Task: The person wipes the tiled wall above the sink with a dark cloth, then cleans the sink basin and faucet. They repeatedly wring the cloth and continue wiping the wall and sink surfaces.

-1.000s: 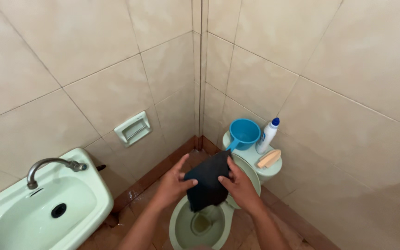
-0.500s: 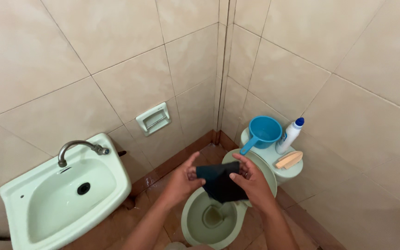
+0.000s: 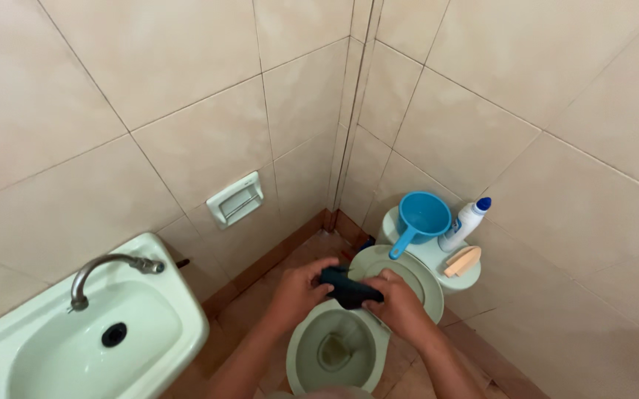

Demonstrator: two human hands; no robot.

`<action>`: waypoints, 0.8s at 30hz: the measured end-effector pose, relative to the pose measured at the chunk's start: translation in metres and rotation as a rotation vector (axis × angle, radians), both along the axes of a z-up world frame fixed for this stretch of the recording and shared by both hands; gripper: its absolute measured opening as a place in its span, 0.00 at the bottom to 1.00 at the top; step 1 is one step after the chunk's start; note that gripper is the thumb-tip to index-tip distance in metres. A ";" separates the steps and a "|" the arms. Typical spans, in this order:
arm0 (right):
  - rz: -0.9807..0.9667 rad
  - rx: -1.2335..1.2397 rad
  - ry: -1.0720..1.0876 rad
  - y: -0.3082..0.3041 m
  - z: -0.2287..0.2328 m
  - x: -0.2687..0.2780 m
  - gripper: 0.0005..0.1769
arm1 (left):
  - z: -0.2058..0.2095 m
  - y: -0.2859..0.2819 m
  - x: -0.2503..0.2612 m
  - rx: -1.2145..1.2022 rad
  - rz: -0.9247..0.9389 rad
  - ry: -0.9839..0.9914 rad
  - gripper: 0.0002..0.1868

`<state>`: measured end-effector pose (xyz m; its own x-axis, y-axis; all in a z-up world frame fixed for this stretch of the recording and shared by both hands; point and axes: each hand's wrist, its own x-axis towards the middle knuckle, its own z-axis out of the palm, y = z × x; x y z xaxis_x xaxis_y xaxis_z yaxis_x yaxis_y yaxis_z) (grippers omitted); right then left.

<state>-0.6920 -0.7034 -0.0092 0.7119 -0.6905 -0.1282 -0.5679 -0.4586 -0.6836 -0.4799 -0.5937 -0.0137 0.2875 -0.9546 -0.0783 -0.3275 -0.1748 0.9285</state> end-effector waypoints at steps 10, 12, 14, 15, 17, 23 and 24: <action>-0.348 0.028 -0.281 -0.096 -0.031 0.002 0.13 | -0.016 -0.059 0.005 -0.251 0.083 -0.200 0.16; -0.387 0.100 -0.410 -0.132 -0.014 -0.008 0.17 | -0.024 -0.073 -0.003 -0.162 0.094 -0.153 0.17; -0.249 -0.148 -0.589 -0.169 0.003 -0.021 0.17 | -0.035 -0.083 -0.014 -0.179 0.097 -0.081 0.17; -0.274 -0.185 -0.570 -0.186 0.009 -0.023 0.16 | -0.041 -0.089 -0.018 -0.189 0.095 -0.052 0.18; -0.328 -0.256 -0.532 -0.222 0.015 -0.035 0.15 | -0.053 -0.101 -0.029 -0.101 0.106 -0.032 0.18; -0.278 -0.214 -0.354 -0.332 -0.070 -0.049 0.14 | -0.084 -0.130 -0.059 0.119 0.172 0.059 0.18; -0.205 -0.262 -0.343 -0.350 -0.099 -0.047 0.14 | -0.089 -0.132 -0.062 0.108 0.195 0.041 0.18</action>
